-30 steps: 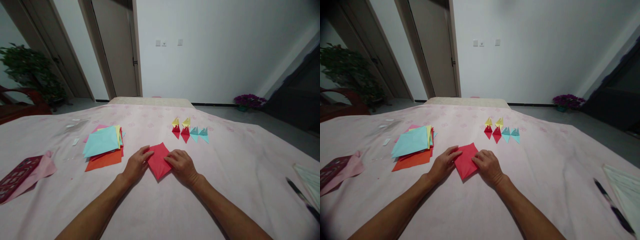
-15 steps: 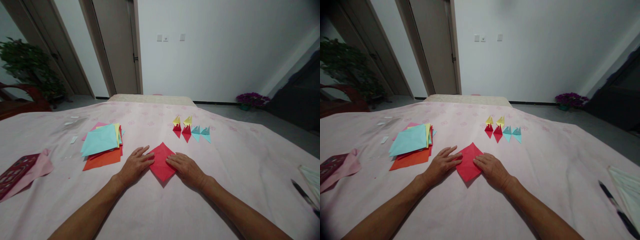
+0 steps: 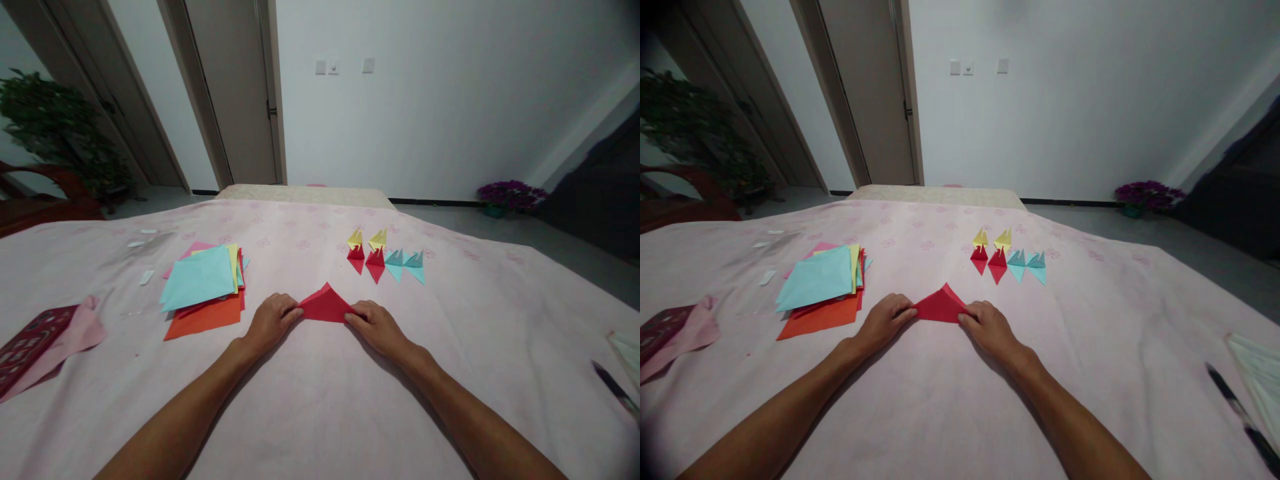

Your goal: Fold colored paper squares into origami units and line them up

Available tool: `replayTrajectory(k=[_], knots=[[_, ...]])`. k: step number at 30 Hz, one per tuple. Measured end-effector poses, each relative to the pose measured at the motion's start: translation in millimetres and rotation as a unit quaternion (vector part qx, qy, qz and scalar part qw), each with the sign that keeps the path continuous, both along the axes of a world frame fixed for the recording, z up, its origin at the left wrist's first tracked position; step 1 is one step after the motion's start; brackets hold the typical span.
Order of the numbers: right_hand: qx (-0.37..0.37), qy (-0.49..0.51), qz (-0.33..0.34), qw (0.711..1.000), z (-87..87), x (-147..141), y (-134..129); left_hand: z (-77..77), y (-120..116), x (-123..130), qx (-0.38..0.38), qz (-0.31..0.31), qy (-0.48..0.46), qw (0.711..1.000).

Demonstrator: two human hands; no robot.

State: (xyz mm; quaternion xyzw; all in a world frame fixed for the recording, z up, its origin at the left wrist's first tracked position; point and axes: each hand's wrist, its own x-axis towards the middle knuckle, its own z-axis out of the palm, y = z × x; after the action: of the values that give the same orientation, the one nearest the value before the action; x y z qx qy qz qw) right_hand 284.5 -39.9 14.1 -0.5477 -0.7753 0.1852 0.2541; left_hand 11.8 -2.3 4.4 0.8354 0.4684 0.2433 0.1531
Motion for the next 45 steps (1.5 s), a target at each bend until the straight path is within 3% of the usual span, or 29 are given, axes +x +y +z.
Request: replayTrajectory(k=[3,7,12,18,21,26,30,36,40,45], knots=[[-0.025,0.027,-0.036,0.999,-5.9,0,3,2.2,4,2,-0.021,0.039,0.008,0.999],[0.012,-0.003,-0.091,0.996,-14.8,-3,4,4.0,6,4,-0.006,0.064,0.041,0.997],[0.076,-0.066,-0.141,0.985,-20.0,-9,7,1.5,4,8,0.059,0.091,0.075,0.991],[0.133,-0.12,-0.148,0.973,-25.8,-10,12,-1.8,0,14,0.148,0.115,0.126,0.974],[0.144,-0.131,-0.147,0.97,-27.5,-10,12,-5.2,1,16,0.188,0.076,0.1,0.974],[0.175,-0.178,-0.13,0.96,-18.3,-15,7,-20.8,3,17,0.182,-0.158,0.082,0.967],[0.231,-0.181,-0.049,0.955,-12.6,-19,5,-24.6,-3,22,0.146,-0.126,0.07,0.979],[0.252,-0.154,0.041,0.954,-21.1,-17,5,-11.9,-1,56,0.101,-0.041,0.103,0.989],[0.229,-0.142,0.039,0.962,-24.8,-17,3,-17.2,13,74,0.094,-0.099,0.063,0.989],[0.203,-0.115,0.024,0.972,-26.8,-16,2,-25.5,27,76,0.108,-0.106,0.142,0.978]])
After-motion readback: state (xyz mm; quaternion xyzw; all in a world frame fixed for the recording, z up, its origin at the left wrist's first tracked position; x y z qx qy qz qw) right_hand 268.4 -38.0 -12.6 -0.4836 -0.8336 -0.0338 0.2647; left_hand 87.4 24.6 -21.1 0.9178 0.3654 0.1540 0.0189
